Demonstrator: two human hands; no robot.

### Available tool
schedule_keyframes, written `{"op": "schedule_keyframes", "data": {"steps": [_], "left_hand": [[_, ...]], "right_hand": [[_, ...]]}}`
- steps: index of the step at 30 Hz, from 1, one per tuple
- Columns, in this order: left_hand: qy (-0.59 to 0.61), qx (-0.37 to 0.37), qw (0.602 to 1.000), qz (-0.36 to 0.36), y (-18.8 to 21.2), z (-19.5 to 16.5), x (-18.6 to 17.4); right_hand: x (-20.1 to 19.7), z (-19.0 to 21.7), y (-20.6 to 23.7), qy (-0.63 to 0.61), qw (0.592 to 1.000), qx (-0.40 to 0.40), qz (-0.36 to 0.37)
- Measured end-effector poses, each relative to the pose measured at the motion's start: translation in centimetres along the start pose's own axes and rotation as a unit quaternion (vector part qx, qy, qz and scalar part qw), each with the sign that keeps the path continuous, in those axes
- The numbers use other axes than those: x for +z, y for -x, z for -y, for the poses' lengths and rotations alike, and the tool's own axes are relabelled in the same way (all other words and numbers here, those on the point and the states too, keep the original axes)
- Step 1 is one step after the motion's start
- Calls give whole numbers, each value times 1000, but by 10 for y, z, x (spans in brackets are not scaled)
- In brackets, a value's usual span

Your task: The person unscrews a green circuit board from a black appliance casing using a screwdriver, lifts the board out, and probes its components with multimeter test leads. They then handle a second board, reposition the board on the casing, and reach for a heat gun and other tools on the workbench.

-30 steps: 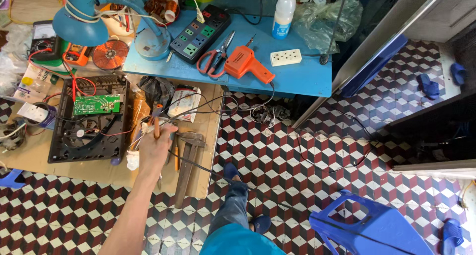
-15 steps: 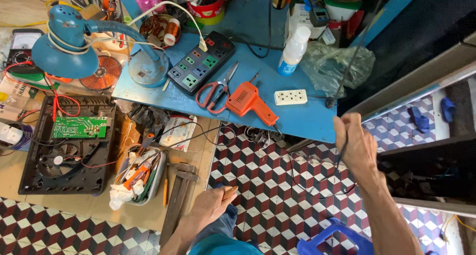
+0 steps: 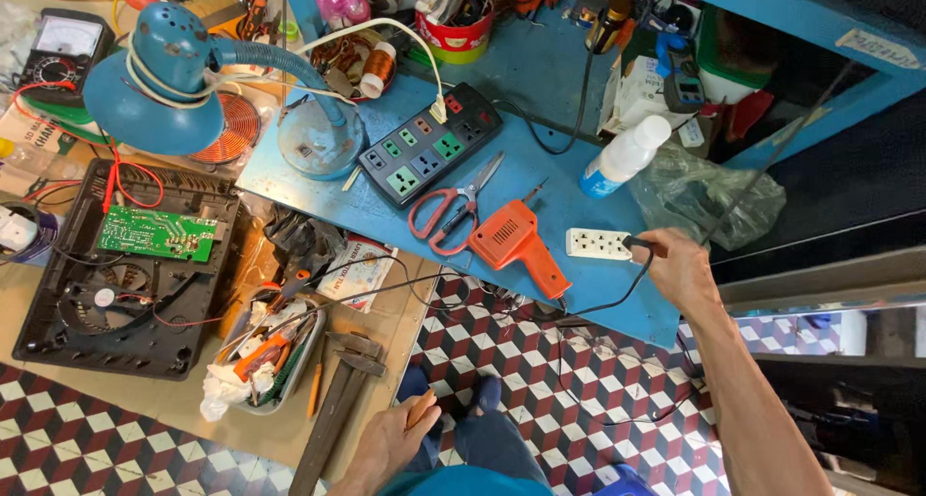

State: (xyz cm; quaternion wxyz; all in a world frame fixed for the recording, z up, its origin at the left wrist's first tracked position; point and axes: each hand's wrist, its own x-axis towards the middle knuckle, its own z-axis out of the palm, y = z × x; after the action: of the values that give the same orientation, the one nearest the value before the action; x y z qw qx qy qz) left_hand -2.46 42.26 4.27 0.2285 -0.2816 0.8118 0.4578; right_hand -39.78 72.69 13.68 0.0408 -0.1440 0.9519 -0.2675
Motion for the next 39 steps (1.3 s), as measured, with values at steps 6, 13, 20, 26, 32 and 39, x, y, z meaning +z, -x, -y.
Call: {"op": "schedule_keyframes", "data": {"steps": [6, 13, 20, 26, 32, 39], "left_hand": [[185, 33, 979, -84, -14, -13, 4], [240, 26, 957, -160, -22, -94, -13], [134, 103, 954, -249, -55, -166, -46], [90, 162, 944, -272, -93, -185, -51], [30, 199, 945, -257, -124, -177, -41], [53, 203, 943, -257, -144, -180, -48]], "right_hand": [[14, 2, -15, -76, 989, 118, 46], [11, 3, -20, -41, 991, 100, 79], [27, -1, -12, 79, 990, -113, 39], [41, 1, -11, 87, 991, -93, 35], [56, -8, -14, 88, 991, -92, 40], [28, 7, -24, 114, 979, -153, 70]]}}
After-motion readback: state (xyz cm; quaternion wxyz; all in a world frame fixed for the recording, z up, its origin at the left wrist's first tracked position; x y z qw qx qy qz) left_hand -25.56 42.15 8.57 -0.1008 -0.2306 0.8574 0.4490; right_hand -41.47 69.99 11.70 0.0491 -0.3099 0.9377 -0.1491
